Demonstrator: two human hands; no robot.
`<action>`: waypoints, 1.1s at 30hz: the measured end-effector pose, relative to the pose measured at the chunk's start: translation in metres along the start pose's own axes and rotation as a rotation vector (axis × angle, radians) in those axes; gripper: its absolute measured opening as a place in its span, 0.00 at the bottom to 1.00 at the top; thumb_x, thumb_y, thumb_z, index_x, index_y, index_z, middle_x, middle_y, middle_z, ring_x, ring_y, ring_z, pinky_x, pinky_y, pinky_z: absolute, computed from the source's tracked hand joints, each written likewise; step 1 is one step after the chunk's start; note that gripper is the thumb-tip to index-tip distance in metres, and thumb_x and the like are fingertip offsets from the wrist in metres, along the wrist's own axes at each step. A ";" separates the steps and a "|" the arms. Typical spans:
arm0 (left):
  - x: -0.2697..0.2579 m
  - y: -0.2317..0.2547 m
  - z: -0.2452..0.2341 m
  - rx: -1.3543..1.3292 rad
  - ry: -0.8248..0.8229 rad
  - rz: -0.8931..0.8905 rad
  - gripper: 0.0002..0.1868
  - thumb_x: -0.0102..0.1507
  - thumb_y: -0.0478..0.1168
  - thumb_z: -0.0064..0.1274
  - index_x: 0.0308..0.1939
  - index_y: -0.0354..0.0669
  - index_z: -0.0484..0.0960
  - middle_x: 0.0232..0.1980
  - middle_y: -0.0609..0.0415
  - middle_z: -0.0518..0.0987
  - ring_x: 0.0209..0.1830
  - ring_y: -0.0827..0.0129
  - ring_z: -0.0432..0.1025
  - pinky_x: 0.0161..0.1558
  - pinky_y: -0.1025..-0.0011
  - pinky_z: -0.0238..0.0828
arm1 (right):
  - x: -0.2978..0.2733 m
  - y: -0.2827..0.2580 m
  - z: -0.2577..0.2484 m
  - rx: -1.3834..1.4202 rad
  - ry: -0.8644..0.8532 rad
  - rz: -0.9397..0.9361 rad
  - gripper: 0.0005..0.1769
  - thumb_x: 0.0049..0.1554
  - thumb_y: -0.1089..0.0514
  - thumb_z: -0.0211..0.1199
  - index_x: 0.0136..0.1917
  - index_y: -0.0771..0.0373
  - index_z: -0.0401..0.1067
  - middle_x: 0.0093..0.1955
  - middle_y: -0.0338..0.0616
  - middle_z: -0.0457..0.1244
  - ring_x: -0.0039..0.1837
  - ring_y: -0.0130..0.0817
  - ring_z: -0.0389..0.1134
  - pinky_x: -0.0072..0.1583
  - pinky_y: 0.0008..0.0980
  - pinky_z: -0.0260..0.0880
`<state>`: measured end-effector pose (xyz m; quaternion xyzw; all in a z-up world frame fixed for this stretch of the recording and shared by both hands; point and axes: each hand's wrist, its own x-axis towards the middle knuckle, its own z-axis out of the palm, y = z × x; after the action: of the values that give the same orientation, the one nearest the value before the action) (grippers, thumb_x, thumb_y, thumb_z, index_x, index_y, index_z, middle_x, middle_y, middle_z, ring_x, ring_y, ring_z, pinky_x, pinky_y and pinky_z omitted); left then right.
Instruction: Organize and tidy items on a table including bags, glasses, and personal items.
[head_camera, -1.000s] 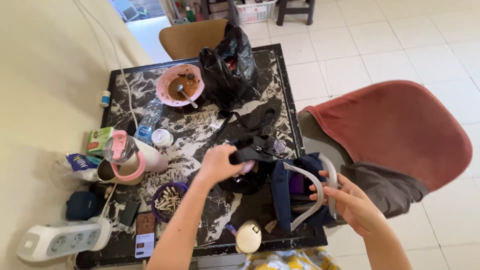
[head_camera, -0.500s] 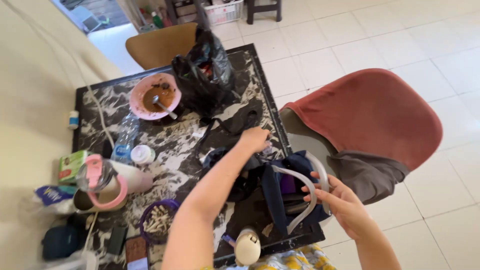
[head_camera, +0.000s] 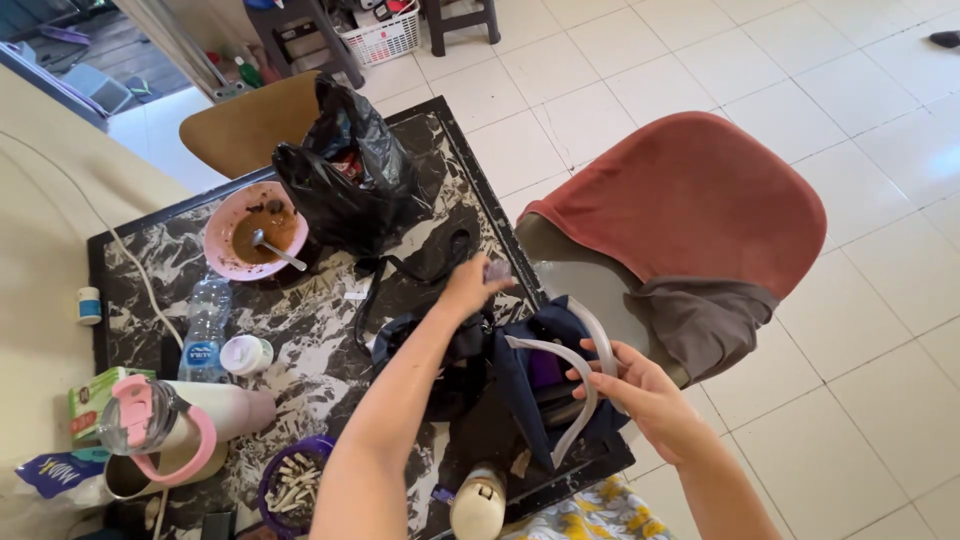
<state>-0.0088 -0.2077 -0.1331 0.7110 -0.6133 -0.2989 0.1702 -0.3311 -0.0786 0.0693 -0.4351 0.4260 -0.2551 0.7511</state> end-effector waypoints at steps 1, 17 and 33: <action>-0.015 0.013 -0.020 0.003 0.000 0.002 0.39 0.56 0.66 0.63 0.54 0.36 0.74 0.50 0.38 0.82 0.49 0.49 0.78 0.51 0.57 0.75 | 0.001 0.000 0.000 0.003 0.000 -0.003 0.31 0.59 0.57 0.60 0.73 0.66 0.62 0.58 0.48 0.69 0.57 0.33 0.70 0.63 0.33 0.66; -0.181 0.110 -0.119 -0.771 -0.143 0.220 0.30 0.59 0.29 0.62 0.65 0.33 0.73 0.57 0.54 0.79 0.58 0.74 0.73 0.59 0.69 0.76 | 0.007 -0.004 -0.006 0.069 -0.053 0.017 0.29 0.60 0.57 0.59 0.73 0.67 0.63 0.58 0.48 0.69 0.56 0.30 0.69 0.59 0.31 0.67; -0.176 0.134 -0.089 -0.128 -0.007 0.718 0.38 0.54 0.38 0.67 0.68 0.38 0.72 0.71 0.41 0.72 0.74 0.45 0.63 0.70 0.58 0.60 | 0.016 0.005 -0.013 -0.055 -0.053 -0.037 0.29 0.59 0.58 0.61 0.72 0.67 0.64 0.55 0.47 0.69 0.54 0.30 0.69 0.58 0.30 0.68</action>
<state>-0.0679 -0.0729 0.0540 0.4373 -0.8044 -0.2604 0.3065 -0.3341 -0.0940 0.0546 -0.4698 0.4049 -0.2456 0.7450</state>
